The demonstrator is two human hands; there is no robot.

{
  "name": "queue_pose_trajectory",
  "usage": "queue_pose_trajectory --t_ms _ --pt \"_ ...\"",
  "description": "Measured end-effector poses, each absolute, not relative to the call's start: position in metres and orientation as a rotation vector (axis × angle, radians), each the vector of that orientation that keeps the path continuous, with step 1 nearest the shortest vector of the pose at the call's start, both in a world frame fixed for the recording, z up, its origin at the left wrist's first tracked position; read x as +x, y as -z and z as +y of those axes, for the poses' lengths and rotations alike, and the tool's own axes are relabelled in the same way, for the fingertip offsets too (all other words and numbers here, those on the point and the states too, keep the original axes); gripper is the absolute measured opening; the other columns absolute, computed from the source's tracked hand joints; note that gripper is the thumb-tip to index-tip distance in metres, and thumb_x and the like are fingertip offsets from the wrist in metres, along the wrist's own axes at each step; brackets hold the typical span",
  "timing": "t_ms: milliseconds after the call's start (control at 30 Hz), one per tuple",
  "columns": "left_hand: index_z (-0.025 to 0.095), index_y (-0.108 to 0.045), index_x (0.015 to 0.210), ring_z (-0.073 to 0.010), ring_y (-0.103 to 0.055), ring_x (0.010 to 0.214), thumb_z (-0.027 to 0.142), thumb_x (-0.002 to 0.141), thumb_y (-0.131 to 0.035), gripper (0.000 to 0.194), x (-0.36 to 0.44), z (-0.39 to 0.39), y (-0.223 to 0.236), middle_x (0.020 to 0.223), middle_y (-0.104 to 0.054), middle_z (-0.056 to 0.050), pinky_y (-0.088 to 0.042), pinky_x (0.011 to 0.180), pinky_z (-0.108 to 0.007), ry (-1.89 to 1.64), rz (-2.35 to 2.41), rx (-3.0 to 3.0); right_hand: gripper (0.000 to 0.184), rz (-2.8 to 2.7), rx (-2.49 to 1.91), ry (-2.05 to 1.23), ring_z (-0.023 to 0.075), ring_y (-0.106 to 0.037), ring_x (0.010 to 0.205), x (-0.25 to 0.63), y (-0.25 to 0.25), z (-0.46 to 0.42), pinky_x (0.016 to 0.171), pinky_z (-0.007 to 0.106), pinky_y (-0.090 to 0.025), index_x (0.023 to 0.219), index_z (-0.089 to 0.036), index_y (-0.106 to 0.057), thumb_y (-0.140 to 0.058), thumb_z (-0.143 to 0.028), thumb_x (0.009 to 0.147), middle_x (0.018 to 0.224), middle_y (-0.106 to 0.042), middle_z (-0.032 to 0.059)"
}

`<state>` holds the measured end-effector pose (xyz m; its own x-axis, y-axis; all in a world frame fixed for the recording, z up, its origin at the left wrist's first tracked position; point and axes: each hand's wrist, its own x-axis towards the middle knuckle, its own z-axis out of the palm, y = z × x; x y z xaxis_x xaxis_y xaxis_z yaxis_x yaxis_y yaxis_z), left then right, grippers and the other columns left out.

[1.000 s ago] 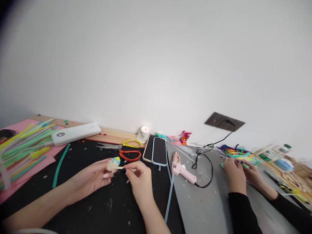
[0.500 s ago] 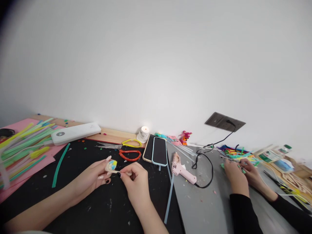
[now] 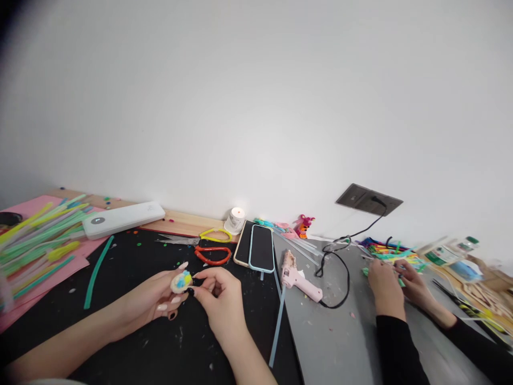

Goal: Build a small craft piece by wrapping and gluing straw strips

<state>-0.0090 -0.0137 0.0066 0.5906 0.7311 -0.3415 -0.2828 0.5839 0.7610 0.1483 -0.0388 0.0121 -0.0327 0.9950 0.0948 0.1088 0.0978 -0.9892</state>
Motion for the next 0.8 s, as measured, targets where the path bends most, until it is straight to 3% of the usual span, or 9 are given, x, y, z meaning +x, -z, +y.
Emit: queue_pose_trajectory --t_ms 300,567,800 --pt "0.019 -0.047 0.063 -0.0054 -0.016 0.037 0.059 0.084 -0.04 0.045 -0.011 -0.018 0.003 0.042 -0.036 0.01 -0.028 0.045 -0.021 -0.597 0.738 0.855 0.024 -1.463 -1.164 -1.205 0.0078 -0.042 0.052 0.146 -0.014 -0.042 0.051 0.021 -0.032 0.089 -0.021 -0.072 -0.069 -0.012 0.067 0.059 -0.05 -0.0057" --pt "0.019 -0.045 0.056 -0.0038 -0.015 0.03 0.067 0.079 -0.038 0.053 -0.008 -0.019 -0.01 0.033 -0.032 0.011 -0.018 0.035 -0.019 -0.55 0.857 0.928 0.028 -1.486 -1.148 -1.28 0.0078 -0.041 0.052 0.143 -0.013 -0.044 0.051 0.021 -0.032 0.094 -0.019 -0.071 -0.067 -0.011 0.068 0.057 -0.048 -0.0065" --pt "0.02 -0.047 0.06 -0.0042 -0.016 0.028 0.072 0.076 -0.037 0.055 -0.006 -0.021 -0.013 0.03 -0.031 0.012 -0.037 0.039 -0.022 -0.548 0.885 0.935 0.022 -1.477 -1.158 -1.275 0.0079 -0.042 0.052 0.143 -0.015 -0.044 0.051 0.021 -0.032 0.089 -0.018 -0.07 -0.066 -0.011 0.069 0.057 -0.048 -0.0064"
